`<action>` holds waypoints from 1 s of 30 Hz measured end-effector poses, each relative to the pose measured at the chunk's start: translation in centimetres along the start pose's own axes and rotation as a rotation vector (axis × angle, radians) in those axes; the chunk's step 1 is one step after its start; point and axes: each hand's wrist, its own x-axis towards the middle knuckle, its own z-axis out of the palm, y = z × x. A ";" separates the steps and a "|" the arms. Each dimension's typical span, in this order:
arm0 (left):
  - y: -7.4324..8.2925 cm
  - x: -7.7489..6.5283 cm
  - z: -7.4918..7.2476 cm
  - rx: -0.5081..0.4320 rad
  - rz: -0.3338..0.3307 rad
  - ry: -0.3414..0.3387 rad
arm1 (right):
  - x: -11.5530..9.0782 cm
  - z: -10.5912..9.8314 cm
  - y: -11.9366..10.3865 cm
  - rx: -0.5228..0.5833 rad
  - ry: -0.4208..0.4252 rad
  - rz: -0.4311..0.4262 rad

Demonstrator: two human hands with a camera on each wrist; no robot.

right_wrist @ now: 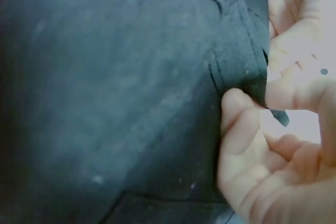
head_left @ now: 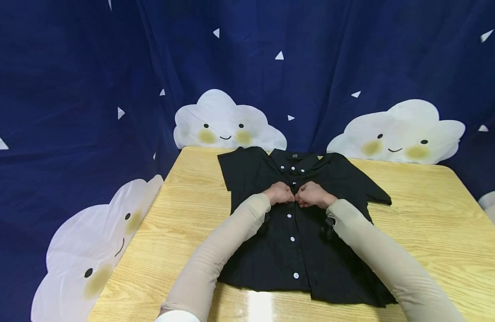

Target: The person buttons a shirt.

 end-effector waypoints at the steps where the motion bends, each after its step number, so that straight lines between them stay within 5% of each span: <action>1: 0.0 0.0 0.0 -0.007 -0.005 0.006 | -0.1 0.0 -0.1 0.010 -0.017 -0.001; 9: -0.1 0.7 0.4 -0.027 -0.091 0.008 | -0.3 -0.3 -0.1 0.096 -0.130 0.034; 15: -0.1 0.3 0.3 -0.103 -0.063 0.002 | -0.1 -0.2 0.0 0.128 -0.125 0.034; 30: -0.3 0.0 0.0 -0.129 -0.040 0.011 | -0.2 0.1 -1.1 -0.085 -0.186 0.020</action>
